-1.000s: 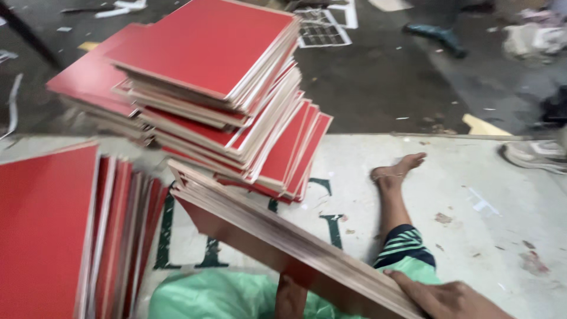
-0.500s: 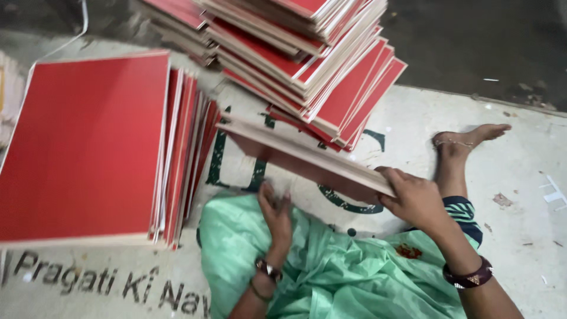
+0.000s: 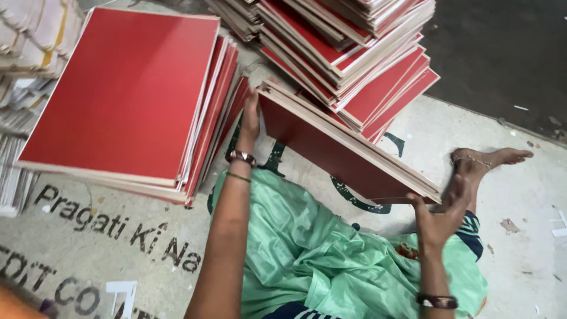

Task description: The person sits on the floor and counts red paper sheets one at a time, separating each sheet by hand from a stack and moving it onto a growing pile beside them, working through the stack continuously.

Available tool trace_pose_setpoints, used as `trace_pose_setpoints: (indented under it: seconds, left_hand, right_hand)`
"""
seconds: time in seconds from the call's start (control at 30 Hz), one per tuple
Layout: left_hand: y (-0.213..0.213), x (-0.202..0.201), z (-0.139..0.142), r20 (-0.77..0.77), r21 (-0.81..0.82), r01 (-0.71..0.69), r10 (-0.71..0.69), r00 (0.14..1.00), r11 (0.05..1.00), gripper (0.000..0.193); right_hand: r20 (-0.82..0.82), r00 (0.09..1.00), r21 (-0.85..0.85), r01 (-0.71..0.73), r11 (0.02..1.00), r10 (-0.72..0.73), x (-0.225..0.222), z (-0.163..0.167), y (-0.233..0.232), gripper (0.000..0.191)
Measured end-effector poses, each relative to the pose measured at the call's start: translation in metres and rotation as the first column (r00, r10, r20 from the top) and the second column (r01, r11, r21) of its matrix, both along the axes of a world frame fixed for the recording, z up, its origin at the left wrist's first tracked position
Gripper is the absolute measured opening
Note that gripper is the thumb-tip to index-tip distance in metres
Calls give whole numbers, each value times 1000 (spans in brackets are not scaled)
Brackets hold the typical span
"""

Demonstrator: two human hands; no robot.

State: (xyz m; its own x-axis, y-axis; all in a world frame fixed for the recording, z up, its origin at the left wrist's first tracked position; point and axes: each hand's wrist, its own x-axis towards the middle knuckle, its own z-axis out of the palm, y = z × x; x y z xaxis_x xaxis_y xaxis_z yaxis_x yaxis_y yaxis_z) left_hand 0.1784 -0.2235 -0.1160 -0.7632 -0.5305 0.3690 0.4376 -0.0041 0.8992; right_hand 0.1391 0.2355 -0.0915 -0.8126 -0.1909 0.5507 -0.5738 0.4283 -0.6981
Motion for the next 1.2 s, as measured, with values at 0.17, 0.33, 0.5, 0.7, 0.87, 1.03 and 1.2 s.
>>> trace_pose_setpoints:
  seconds: [0.17, 0.33, 0.5, 0.7, 0.87, 1.03, 1.2]
  left_hand:
    - [22, -7, -11, 12, 65, 28, -29, 1000, 997, 79]
    - [25, -16, -17, 221, 70, -134, 116, 968, 989, 84]
    - [33, -12, -10, -151, 259, -25, 66, 986, 965, 72]
    - [23, -30, 10, -44, 216, 77, -69, 997, 973, 60]
    - [26, -43, 21, 128, 113, -82, 67, 989, 990, 63]
    - [75, -42, 23, 374, 53, -235, 199, 906, 970, 120]
    - [142, -31, 18, 402, -64, -304, 303, 864, 951, 121]
  right_hand:
    - [195, 946, -638, -79, 766, 260, -22, -57, -14, 110]
    - [283, 908, -584, -92, 806, 309, -25, -69, 4, 72]
    - [305, 942, -566, 59, 822, 143, 12, -81, -3, 53]
    - [318, 948, -476, 186, 860, -29, 127, -62, -41, 48]
    - [198, 980, -209, 19, 978, 23, 161, -37, -30, 52]
    - [291, 906, -431, -162, 888, 307, 143, -29, -7, 85]
    - [442, 782, -587, -118, 801, 439, 122, -29, 9, 66]
